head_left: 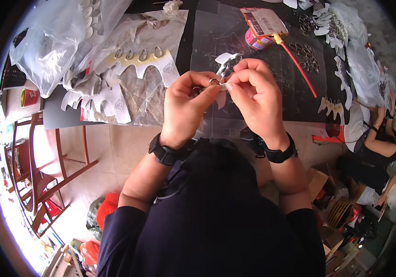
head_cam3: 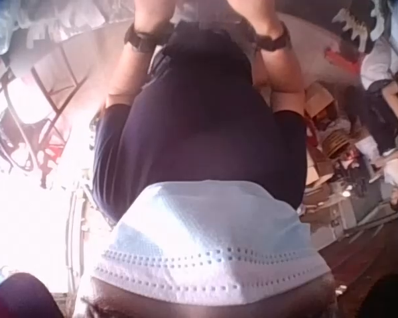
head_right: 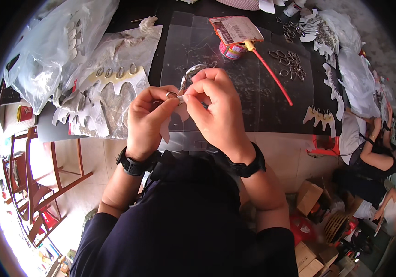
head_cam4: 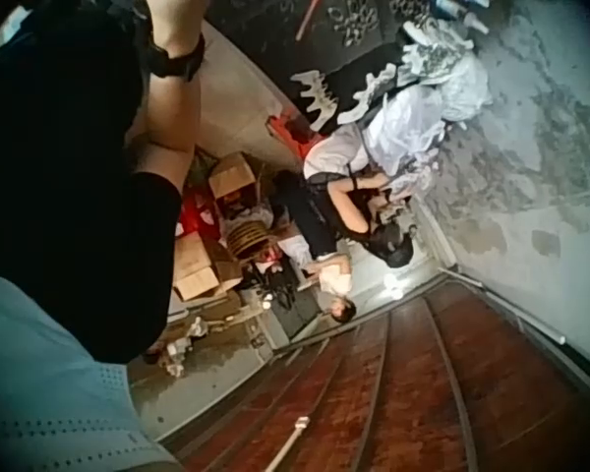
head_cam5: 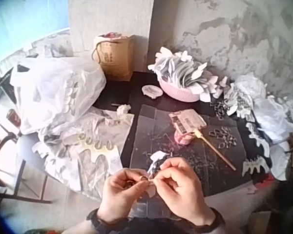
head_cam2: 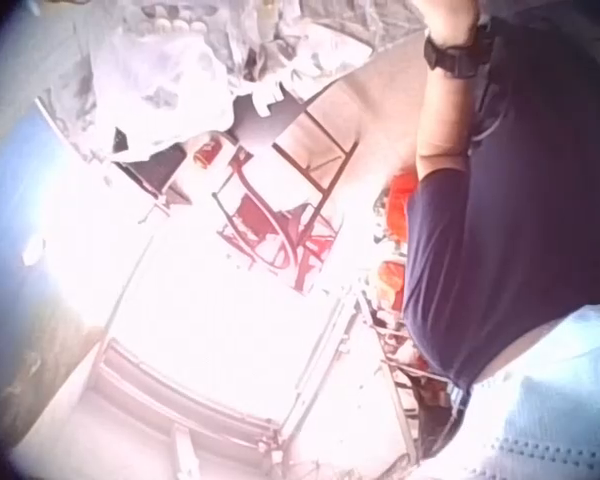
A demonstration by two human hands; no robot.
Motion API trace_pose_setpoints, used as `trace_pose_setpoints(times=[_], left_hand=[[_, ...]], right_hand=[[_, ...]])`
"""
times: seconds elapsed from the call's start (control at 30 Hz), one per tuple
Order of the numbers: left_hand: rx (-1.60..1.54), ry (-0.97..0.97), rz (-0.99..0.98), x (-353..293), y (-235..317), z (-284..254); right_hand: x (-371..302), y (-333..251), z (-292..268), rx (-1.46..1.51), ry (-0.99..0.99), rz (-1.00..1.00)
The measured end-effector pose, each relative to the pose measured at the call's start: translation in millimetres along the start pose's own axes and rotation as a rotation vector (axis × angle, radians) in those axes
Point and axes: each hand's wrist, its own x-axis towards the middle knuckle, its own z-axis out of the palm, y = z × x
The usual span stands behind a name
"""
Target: Insert metal rings into pre-cut holes of shoe upper components.
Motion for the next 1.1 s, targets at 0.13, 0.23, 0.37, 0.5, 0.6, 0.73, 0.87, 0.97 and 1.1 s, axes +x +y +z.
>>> trace_pose_setpoints(times=[0.13,0.23,0.37,0.5,0.6,0.73,0.87,0.97,1.1], left_hand=[[0.039,-0.029,-0.044,0.7,-0.5,-2.7],[0.101,-0.043,-0.023,0.9,1.1,-1.9],[0.181,-0.052,-0.001,0.2,3.2,-0.6],[0.195,-0.052,0.014,-1.4,3.8,0.3],[0.216,-0.052,0.015,-2.2,8.0,0.6],[0.263,-0.103,-0.062,-2.0,9.8,-4.0],[0.241,-0.194,-0.114,-1.3,6.2,-11.7],[0.278,-0.257,-0.192,2.6,15.6,-15.1],[0.382,-0.390,-0.290,14.6,32.2,-20.8]], right_hand=[[3.0,5.1,-2.0,-0.014,-0.018,-0.010],[3.3,5.5,-1.7,-0.012,-0.003,-0.016],[3.2,5.3,-2.1,-0.038,-0.005,-0.011],[2.9,5.5,-3.0,-0.046,-0.019,0.003],[2.7,6.5,-3.5,-0.049,-0.032,0.007],[0.4,5.6,-8.2,-0.075,-0.110,0.137],[5.0,-6.6,-14.5,-0.194,-0.106,-0.004],[3.8,-7.6,-17.0,-0.537,-0.234,-0.173],[6.0,-10.3,-18.3,-0.562,-0.305,-0.221]])
